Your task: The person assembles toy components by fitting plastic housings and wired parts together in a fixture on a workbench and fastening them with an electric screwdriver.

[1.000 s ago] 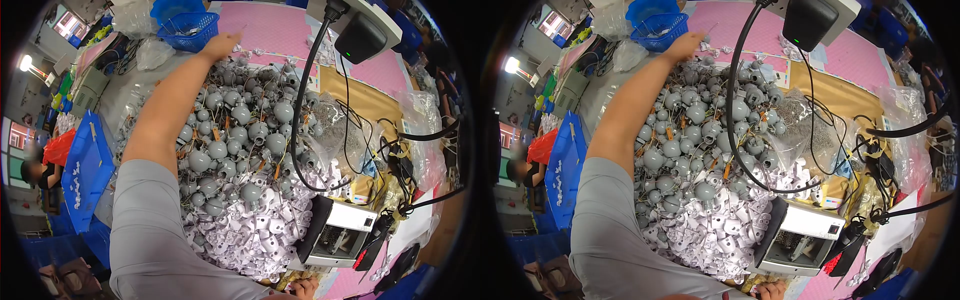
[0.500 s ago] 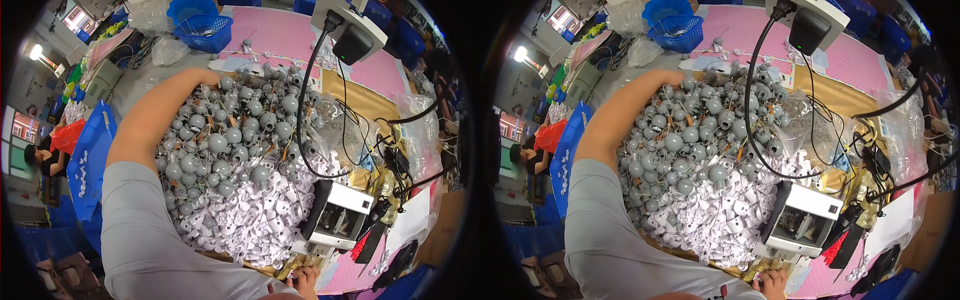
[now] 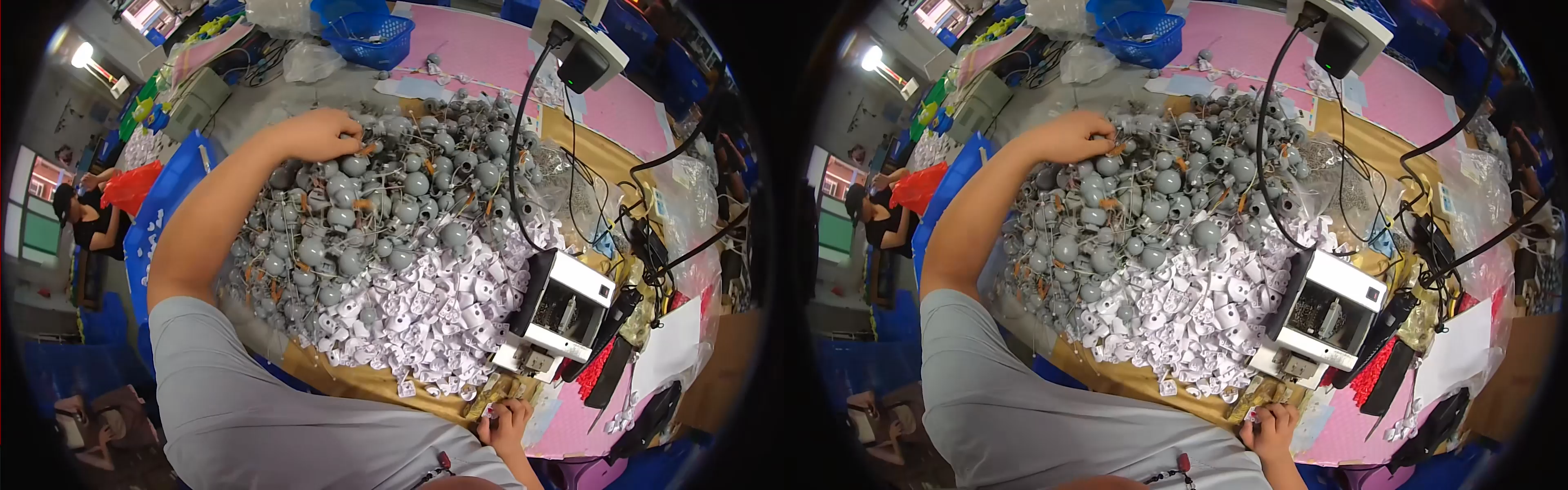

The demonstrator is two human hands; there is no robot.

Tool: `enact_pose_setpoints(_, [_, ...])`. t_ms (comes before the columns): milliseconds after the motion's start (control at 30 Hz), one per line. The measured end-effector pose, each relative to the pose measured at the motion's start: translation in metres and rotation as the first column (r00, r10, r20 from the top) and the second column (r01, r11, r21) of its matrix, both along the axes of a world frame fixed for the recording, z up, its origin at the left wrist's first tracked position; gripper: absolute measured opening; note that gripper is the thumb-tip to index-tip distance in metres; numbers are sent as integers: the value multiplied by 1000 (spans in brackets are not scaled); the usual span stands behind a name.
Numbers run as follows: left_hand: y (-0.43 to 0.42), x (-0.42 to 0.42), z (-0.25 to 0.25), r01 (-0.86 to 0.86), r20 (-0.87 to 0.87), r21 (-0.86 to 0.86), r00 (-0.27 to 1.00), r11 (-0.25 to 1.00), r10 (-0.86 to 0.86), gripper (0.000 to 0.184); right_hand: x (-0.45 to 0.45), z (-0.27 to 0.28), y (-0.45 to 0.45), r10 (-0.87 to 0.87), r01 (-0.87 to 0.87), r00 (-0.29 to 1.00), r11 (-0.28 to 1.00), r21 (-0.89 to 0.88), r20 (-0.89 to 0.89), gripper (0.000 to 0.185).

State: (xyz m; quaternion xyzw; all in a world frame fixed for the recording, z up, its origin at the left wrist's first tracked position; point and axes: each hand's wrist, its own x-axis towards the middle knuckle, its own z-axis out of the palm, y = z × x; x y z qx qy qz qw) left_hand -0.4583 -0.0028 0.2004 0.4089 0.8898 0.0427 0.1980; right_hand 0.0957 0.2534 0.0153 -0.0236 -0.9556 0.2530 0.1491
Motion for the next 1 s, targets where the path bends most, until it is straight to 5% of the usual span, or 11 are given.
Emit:
enact_pose_setpoints(233, [-19,60,55,9,-188,-61,982,998,-20,37,2,-4,2,-7,6,1000,1000,27,6,30])
enact_pose_setpoints(300, [-24,57,80,74,-432,-28,898,997,-79,38,4,-7,3,3,-3,1000,1000,22,5,30])
enact_pose_setpoints(400, [7,-2,88,-49,-285,-8,958,999,44,36,5,-6,2,9,-9,1000,1000,15,21,30])
enact_pose_setpoints(467, [32,-58,39,-70,-147,108,985,992,86,32,4,0,1,-30,28,998,999,43,51,30])
enact_pose_setpoints(533, [57,-127,-27,89,-160,97,984,991,-73,31,13,-10,3,-26,25,999,999,40,39,30])
enact_pose_setpoints(600, [81,-185,-82,106,-218,-42,969,994,-112,30,12,-9,2,-27,25,997,999,26,73,28])
enact_pose_setpoints(633, [96,-194,-93,-6,-246,-178,969,984,-39,34,11,3,-3,-43,42,993,999,13,111,29])
enact_pose_setpoints(733, [122,-215,-114,-102,-360,-174,932,979,33,41,17,2,-11,-115,126,978,990,-58,172,25])
enact_pose_setpoints(800, [135,-233,-139,-260,-352,76,896,963,270,39,17,-3,-15,-150,156,981,987,-34,126,17])
enact_pose_setpoints(900, [140,-229,-147,-401,-412,-97,849,911,330,34,16,-2,-15,-143,142,982,990,22,121,16])
enact_pose_setpoints(1000, [117,-251,-170,-326,-407,-121,878,938,253,33,24,-12,-10,-103,101,989,995,23,108,19])
